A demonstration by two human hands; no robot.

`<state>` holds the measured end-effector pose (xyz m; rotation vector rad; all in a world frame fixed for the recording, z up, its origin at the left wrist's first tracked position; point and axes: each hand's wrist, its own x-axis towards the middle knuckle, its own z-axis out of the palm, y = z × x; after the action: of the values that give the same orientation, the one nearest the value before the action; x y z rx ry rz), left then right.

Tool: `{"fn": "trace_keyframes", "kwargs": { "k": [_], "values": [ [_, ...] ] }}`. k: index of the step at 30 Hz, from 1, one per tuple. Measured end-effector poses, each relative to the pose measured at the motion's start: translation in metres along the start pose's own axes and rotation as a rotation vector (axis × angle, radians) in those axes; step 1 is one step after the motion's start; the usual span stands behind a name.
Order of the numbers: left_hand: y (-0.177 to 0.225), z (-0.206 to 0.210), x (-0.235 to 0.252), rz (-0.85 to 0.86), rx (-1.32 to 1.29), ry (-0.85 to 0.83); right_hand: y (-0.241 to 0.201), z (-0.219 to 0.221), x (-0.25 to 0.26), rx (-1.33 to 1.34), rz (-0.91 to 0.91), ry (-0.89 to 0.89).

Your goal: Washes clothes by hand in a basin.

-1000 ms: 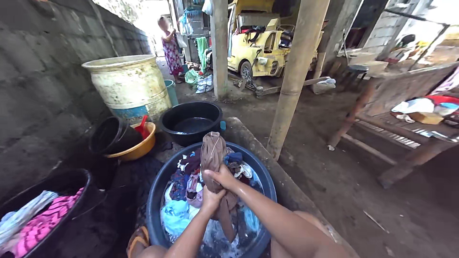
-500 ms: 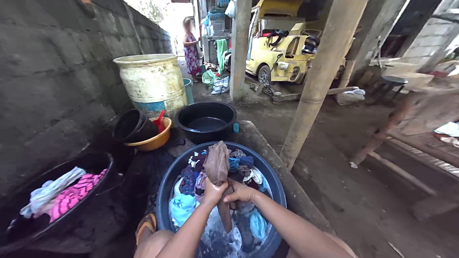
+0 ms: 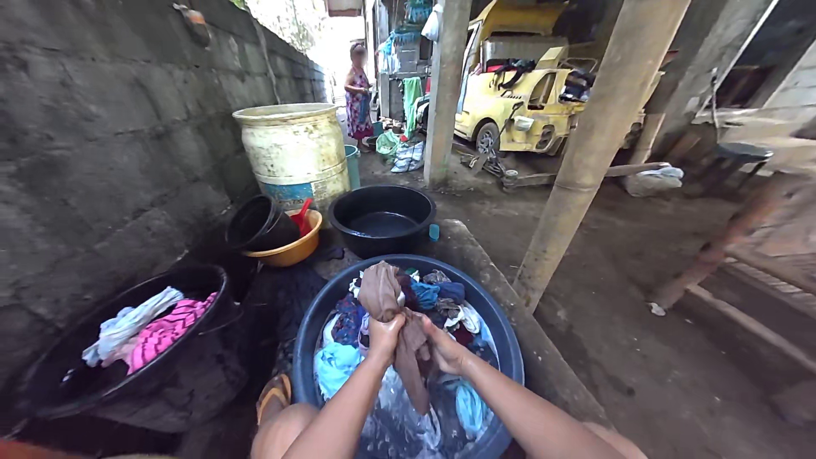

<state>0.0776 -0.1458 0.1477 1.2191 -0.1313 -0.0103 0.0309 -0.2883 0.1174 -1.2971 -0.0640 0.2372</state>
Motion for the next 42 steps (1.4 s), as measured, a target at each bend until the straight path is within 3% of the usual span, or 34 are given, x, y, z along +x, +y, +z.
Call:
{"fn": "trace_keyframes", "kwargs": {
  "k": [5, 9, 12, 18, 21, 26, 30, 35, 38, 42],
  "values": [
    [0.002, -0.006, 0.002, 0.004, -0.070, 0.064, 0.047, 0.005, -0.004, 0.162, 0.333, 0.041],
    [-0.003, 0.001, 0.003, -0.033, -0.136, 0.071, 0.036, 0.016, -0.003, 0.384, 0.232, -0.039],
    [-0.016, -0.004, 0.007, -0.022, -0.071, 0.157, 0.011, 0.036, 0.000, 0.450, 0.104, 0.121],
    [-0.033, -0.002, 0.000, -0.024, 0.049, 0.203, -0.006, 0.050, 0.006, 0.523, 0.237, 0.456],
    [-0.036, 0.002, -0.007, -0.055, 0.023, 0.233, -0.015, 0.052, 0.005, 0.377, 0.262, 0.545],
    [-0.029, 0.005, -0.009, -0.067, 0.000, 0.222, -0.027, 0.050, 0.003, 0.185, 0.297, 0.530],
    [0.001, -0.006, -0.013, -0.173, 0.059, 0.011, -0.048, 0.057, -0.016, 0.226, 0.277, 0.540],
    [0.045, -0.039, -0.026, -0.408, 0.310, -0.447, -0.083, 0.074, -0.040, 0.173, 0.016, 0.656],
    [0.056, -0.064, -0.027, -0.334, 0.454, -0.784, -0.095, 0.079, -0.042, 0.216, -0.027, 0.692],
    [0.078, -0.092, -0.021, -0.264, 0.773, -1.053, -0.131, 0.081, -0.020, 0.187, -0.100, 0.742]
  ]
}}
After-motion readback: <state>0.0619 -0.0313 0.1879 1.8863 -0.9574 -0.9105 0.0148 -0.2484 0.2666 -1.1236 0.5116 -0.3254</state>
